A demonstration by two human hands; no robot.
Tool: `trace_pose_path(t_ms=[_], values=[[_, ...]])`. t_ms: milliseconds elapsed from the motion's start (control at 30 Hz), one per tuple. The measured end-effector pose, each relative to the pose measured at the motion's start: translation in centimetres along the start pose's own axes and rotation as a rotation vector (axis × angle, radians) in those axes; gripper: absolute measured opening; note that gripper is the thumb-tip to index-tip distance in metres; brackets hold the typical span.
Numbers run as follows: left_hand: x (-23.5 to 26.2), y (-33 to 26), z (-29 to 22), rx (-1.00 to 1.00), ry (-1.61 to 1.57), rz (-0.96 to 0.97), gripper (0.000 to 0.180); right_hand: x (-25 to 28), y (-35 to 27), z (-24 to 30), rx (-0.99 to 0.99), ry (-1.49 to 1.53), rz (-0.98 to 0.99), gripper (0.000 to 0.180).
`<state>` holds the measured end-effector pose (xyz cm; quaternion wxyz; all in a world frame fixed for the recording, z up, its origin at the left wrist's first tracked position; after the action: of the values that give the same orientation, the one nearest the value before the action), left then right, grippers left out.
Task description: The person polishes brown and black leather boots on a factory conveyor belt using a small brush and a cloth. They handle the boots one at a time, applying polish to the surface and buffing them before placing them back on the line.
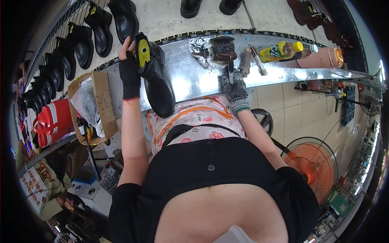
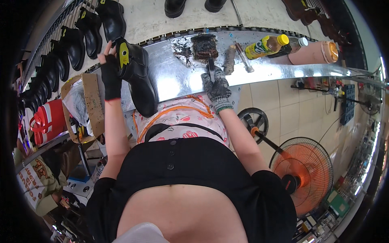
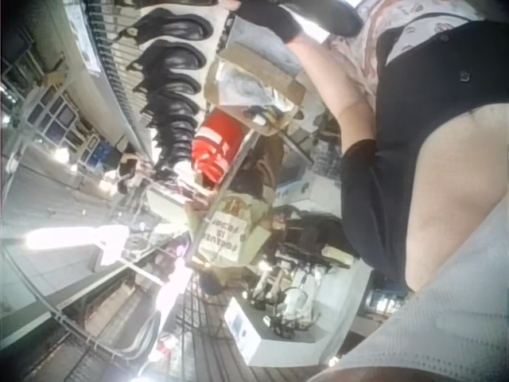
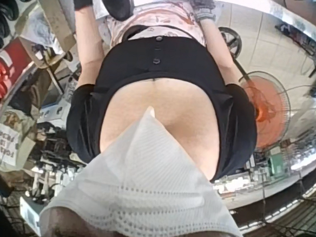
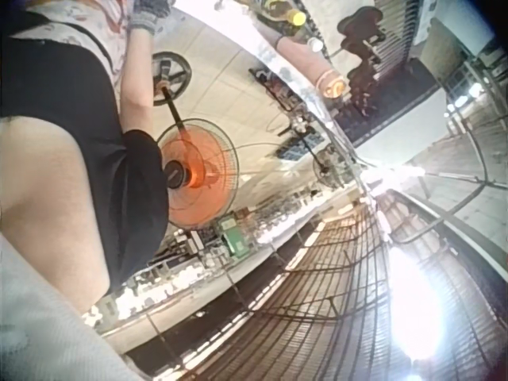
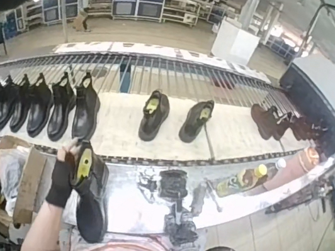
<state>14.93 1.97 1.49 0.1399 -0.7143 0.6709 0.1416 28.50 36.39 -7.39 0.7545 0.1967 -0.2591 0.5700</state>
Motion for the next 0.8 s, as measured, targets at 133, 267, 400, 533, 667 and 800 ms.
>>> trace_pose_path(t_ms=[133, 267, 400, 533, 667, 800], values=[[0.4, 4.1, 1.7, 0.22, 0.027, 0.259, 0.077, 1.8, -1.4, 3.3, -0.018, -0.116, 0.038, 0.037], [-1.4, 5.3, 2.5, 0.223, 0.259, 0.375, 0.087, 1.7, -2.8, 1.3, 0.056, -0.281, 0.026, 0.054], [-1.8, 5.4, 2.7, 0.21, 0.14, 0.428, 0.085, 2.1, -2.8, 1.0, -0.062, -0.034, -0.06, 0.059], [-0.8, 5.9, 2.5, 0.114, 0.1, 0.424, 0.08, 1.9, -2.5, 2.8, -0.249, 0.359, 0.048, 0.045], [-3.4, 2.4, -1.9, 0.038, -0.181, 0.512, 0.073, 0.9, -3.1, 2.7, -0.263, 0.674, 0.086, 0.032], [-5.0, -0.9, -6.9, -0.222, -0.345, 0.667, 0.069, 1.7, -4.5, 3.6, -0.323, 0.78, 0.035, 0.038]])
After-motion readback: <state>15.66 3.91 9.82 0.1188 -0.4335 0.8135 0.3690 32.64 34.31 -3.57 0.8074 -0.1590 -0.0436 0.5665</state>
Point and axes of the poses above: each hand's wrist, its own y-axis towards the middle knuckle, its own x-axis out of the back of the hand, z = x × y, the point moved 6 cm from there along y, towards the middle knuckle
